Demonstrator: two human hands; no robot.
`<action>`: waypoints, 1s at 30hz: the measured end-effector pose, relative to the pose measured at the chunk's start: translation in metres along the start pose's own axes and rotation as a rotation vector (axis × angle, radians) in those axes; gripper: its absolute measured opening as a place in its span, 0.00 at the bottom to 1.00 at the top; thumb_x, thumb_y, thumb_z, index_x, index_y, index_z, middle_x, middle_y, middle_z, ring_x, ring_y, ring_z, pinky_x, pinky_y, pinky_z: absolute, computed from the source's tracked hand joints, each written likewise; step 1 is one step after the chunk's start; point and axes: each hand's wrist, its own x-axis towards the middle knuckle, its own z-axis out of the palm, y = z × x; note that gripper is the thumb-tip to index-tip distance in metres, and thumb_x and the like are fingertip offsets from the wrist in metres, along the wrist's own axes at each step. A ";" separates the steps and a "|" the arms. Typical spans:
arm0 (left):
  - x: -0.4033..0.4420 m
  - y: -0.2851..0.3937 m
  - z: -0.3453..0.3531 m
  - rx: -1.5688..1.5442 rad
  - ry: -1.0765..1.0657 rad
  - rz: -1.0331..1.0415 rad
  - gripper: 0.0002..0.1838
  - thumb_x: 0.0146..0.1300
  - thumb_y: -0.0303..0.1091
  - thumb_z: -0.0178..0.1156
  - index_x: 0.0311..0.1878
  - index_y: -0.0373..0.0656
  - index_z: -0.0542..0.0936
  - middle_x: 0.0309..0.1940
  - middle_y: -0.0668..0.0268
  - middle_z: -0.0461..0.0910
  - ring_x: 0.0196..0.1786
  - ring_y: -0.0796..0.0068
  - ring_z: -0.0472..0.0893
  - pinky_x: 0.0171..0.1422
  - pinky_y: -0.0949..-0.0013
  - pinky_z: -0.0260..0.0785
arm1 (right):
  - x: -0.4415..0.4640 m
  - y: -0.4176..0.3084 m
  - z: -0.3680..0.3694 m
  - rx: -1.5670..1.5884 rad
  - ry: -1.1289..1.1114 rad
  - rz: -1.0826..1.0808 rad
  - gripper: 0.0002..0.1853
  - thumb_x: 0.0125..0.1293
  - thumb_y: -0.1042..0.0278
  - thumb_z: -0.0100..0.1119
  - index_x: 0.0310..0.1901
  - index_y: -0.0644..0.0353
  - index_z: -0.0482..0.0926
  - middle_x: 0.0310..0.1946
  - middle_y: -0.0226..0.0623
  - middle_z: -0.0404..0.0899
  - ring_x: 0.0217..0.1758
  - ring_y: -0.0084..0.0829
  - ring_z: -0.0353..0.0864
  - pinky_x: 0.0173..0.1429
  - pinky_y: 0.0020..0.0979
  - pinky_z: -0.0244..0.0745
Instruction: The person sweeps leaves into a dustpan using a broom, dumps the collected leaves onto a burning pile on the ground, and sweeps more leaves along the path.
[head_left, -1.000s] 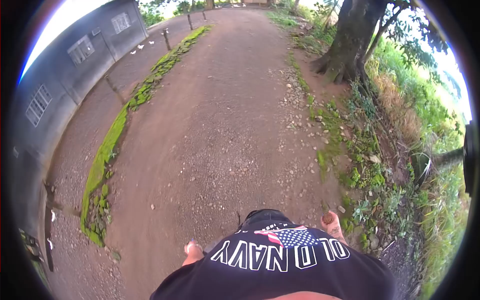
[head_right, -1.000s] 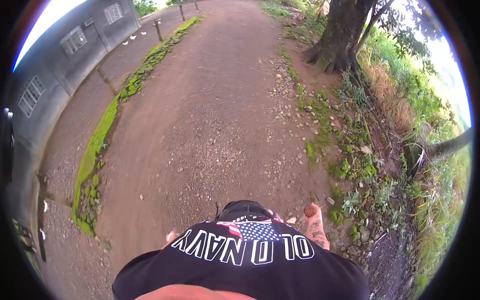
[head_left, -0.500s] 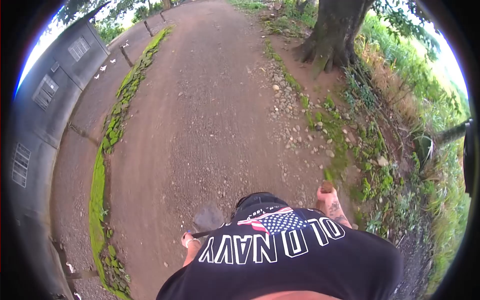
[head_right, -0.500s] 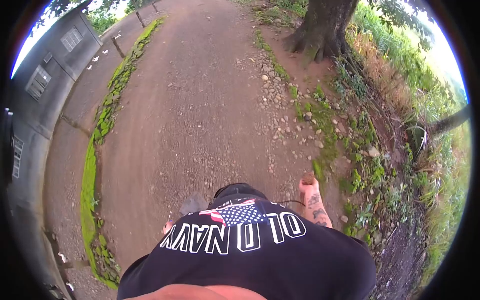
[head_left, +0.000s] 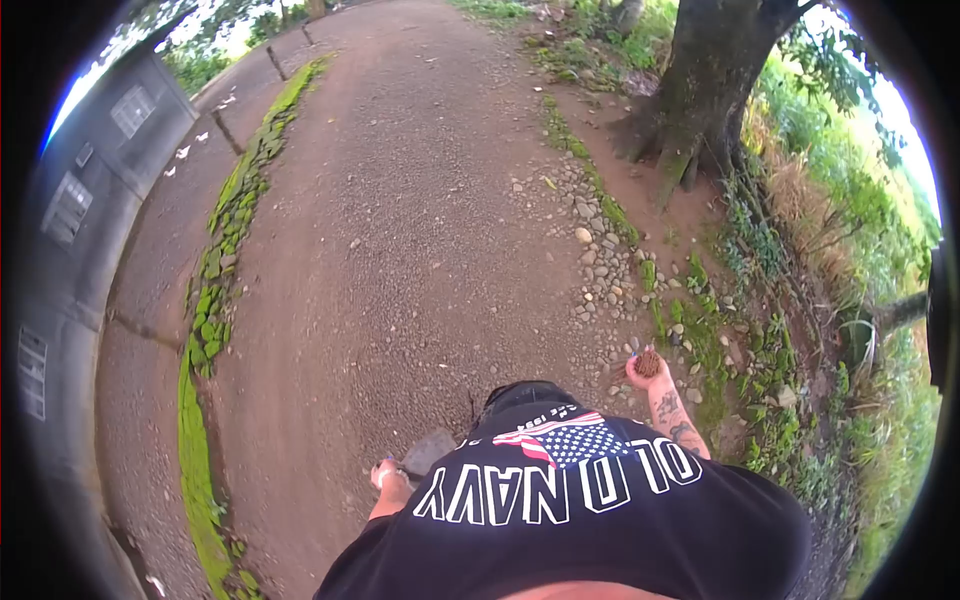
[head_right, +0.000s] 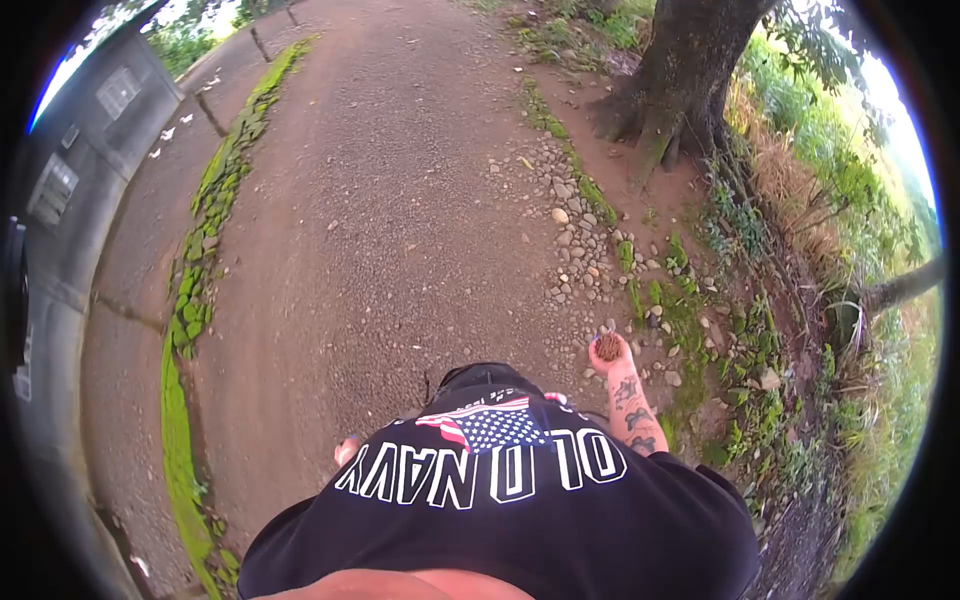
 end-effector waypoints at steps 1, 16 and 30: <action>0.034 0.015 0.042 0.147 0.027 0.073 0.25 0.41 0.31 0.63 0.46 0.38 0.72 0.40 0.59 0.76 0.39 0.70 0.75 0.45 0.69 0.66 | 0.010 0.005 0.026 0.022 0.011 0.003 0.10 0.49 0.63 0.55 0.25 0.61 0.68 0.20 0.37 0.68 0.25 0.34 0.68 0.30 0.33 0.71; 0.026 0.395 0.327 -0.288 -0.140 -0.177 0.19 0.43 0.34 0.62 0.41 0.41 0.72 0.37 0.59 0.74 0.36 0.65 0.73 0.37 0.60 0.67 | 0.298 0.037 0.441 -0.053 -0.069 0.061 0.11 0.45 0.70 0.60 0.28 0.64 0.70 0.22 0.40 0.71 0.29 0.37 0.71 0.34 0.34 0.73; 0.101 0.743 0.669 0.075 -0.530 -0.090 0.13 0.46 0.36 0.60 0.33 0.42 0.70 0.27 0.64 0.69 0.21 0.73 0.68 0.18 0.72 0.59 | 0.536 0.053 0.674 -0.487 0.212 -0.134 0.11 0.48 0.60 0.59 0.27 0.58 0.71 0.22 0.36 0.73 0.26 0.36 0.74 0.34 0.38 0.72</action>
